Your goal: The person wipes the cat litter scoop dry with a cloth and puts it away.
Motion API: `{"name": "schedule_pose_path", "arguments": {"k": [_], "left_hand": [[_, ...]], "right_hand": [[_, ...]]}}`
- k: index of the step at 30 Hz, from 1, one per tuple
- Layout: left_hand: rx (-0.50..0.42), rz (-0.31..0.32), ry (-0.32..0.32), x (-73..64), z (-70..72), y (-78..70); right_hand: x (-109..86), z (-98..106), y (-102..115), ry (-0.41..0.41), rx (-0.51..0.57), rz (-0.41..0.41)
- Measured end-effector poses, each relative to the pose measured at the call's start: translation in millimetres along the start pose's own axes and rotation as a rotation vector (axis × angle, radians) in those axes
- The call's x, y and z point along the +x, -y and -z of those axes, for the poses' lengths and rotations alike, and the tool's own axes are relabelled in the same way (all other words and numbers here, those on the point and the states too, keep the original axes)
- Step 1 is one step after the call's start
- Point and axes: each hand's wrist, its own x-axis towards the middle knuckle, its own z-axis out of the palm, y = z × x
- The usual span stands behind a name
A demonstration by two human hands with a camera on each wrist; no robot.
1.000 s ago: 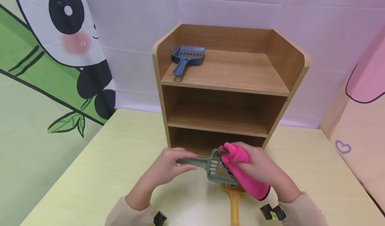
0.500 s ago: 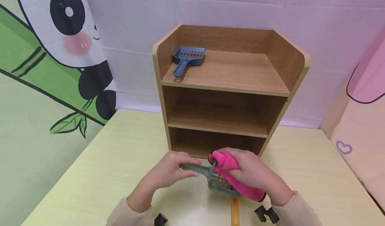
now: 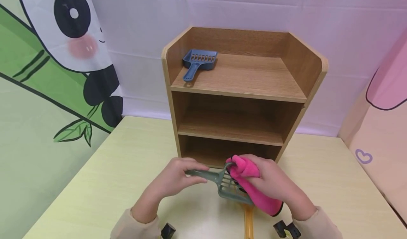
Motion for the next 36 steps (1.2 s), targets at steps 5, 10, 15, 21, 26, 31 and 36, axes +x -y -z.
{"name": "schedule_pose_path", "arguments": {"k": [5,10,15,21,26,31,36], "left_hand": [[0.006,0.017,-0.031,-0.9,2.1,2.0],[-0.018,0.042,-0.007,-0.1,-1.3,2.6],[-0.047,0.09,0.041,1.5,-5.5,0.7],[-0.034,0.104,0.079,2.8,-9.9,-0.6],[-0.028,0.073,0.08,3.5,-11.3,-1.7],[-0.027,0.047,0.046,2.8,-7.5,-1.2],[-0.003,-0.011,-0.007,1.3,-3.9,1.2]], "right_hand": [[-4.2,2.7,-4.0,-0.028,0.064,-0.051],[-5.4,0.2,-5.0,-0.015,0.098,-0.046],[-2.7,-4.5,-3.2,0.005,0.042,-0.027],[1.4,-7.7,4.2,0.044,-0.016,-0.025],[2.3,-9.4,7.1,0.027,-0.029,-0.001],[-0.3,-9.6,6.6,-0.051,0.0,0.003],[-2.7,-10.9,0.6,-0.111,0.066,-0.049]]}}
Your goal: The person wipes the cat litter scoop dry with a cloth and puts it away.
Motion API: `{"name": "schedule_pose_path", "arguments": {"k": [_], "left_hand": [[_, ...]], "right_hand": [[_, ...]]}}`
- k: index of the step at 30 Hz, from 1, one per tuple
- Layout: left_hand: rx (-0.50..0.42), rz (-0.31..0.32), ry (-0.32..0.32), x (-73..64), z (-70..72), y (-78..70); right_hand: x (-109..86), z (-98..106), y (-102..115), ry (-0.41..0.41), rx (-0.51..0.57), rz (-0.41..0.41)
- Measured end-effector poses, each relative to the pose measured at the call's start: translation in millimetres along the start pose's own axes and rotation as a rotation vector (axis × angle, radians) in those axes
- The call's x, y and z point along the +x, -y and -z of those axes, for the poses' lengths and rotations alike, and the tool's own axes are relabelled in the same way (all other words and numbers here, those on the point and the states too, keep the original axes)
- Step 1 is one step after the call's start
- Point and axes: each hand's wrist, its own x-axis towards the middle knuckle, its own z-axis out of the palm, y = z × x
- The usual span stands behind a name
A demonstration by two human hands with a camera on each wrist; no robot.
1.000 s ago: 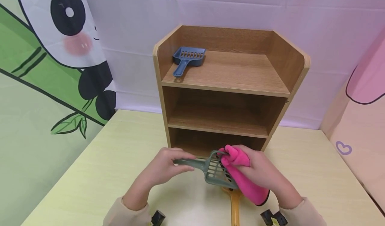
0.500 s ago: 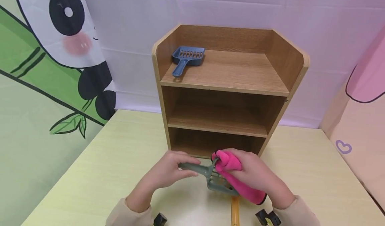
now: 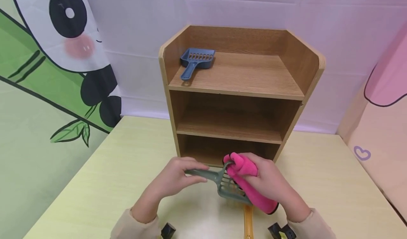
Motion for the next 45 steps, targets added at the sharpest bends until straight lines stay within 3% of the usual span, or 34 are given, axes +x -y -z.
{"name": "schedule_pose_path", "arguments": {"k": [4,13,18,21,26,30,34,41,45], "left_hand": [[0.003,-0.008,-0.05,-1.1,4.3,0.3],[0.029,-0.085,-0.148,-0.4,4.5,5.0],[0.021,-0.118,-0.243,0.0,2.0,5.5],[0.033,-0.15,-0.322,1.3,-2.2,6.4],[0.039,-0.168,-0.438,4.8,-14.9,5.5],[0.025,-0.159,-0.488,7.0,-29.4,2.2],[0.025,-0.182,-0.532,8.4,-44.8,-3.0],[0.115,-0.239,-0.549,8.7,-60.8,-7.3],[0.128,-0.22,-0.516,7.1,-57.0,-9.9]], "right_hand": [[-2.5,-0.7,-4.8,-0.051,0.059,-0.14],[-6.0,-14.1,3.1,-0.205,0.422,-0.404],[-5.3,-20.2,10.9,-0.299,0.707,-0.581],[-3.9,-22.5,14.3,-0.347,0.871,-0.646],[-1.7,-26.4,23.4,-0.439,1.108,-0.691],[1.8,-30.3,33.7,-0.544,1.283,-0.711],[3.6,-35.4,43.9,-0.579,1.408,-0.763],[4.9,-45.4,56.0,-0.492,1.477,-0.783],[6.0,-41.9,55.1,-0.571,1.462,-0.792]]}}
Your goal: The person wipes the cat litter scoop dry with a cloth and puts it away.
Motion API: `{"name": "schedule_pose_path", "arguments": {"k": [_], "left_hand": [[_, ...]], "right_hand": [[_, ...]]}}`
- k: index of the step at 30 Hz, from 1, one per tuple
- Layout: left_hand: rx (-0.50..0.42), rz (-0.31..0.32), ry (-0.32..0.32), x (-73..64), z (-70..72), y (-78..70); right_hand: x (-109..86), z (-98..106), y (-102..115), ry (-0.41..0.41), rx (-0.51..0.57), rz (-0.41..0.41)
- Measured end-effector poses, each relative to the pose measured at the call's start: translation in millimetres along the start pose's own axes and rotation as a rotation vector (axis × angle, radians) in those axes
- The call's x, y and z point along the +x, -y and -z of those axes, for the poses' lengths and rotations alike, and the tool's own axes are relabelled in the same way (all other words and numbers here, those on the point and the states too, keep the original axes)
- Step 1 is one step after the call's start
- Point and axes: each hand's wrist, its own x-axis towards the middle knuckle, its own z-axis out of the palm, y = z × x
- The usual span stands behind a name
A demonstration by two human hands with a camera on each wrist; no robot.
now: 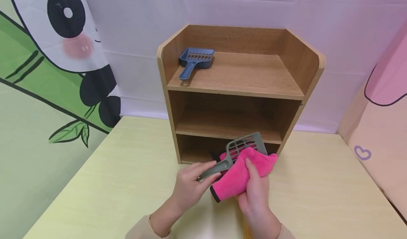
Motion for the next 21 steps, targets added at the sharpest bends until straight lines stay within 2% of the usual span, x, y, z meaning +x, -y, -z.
{"name": "schedule_pose_path", "arguments": {"k": [6,13,16,21], "left_hand": [[-0.018,0.004,0.018,2.9,5.2,-0.2],[-0.047,0.01,-0.018,6.9,8.9,1.0],[-0.064,0.026,-0.029,5.9,6.6,1.2],[-0.052,0.002,-0.053,1.2,-3.0,0.1]], "right_hand": [[4.8,3.4,11.7,-0.086,0.003,0.115],[8.9,9.4,23.7,-0.146,0.068,0.244],[7.4,8.5,22.3,-0.145,0.072,0.244],[1.1,2.4,10.8,-0.089,0.015,0.177]]}}
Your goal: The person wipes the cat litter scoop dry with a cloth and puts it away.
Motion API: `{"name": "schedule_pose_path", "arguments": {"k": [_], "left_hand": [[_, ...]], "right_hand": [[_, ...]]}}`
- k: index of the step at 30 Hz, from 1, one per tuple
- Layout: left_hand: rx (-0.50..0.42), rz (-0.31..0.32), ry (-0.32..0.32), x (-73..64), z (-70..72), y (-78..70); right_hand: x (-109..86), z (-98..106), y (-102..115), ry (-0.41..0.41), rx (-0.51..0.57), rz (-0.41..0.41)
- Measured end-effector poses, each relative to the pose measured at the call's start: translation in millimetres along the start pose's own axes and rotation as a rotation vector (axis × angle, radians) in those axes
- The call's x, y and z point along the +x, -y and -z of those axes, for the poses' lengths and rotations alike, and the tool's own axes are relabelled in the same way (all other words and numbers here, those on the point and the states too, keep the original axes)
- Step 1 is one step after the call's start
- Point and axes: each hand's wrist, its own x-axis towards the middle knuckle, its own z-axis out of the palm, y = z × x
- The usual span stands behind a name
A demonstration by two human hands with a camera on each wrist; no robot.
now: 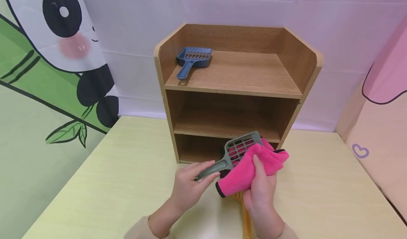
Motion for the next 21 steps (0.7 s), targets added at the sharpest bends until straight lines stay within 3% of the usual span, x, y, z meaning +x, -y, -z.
{"name": "schedule_pose_path", "arguments": {"k": [5,8,16,21], "left_hand": [[0.015,0.025,0.012,-2.7,-4.2,-1.5],[0.02,0.049,0.029,-2.3,-3.8,-1.8],[-0.015,0.067,0.049,3.1,4.8,-2.2],[-0.019,0.077,0.024,5.9,8.8,-2.0]], "right_hand": [[-4.8,-1.2,-7.3,0.084,-0.032,-0.141],[-4.0,0.3,-6.7,0.098,-0.027,-0.165],[5.8,5.5,5.2,0.009,0.032,0.038],[9.7,6.4,9.5,-0.033,0.072,0.16]]}}
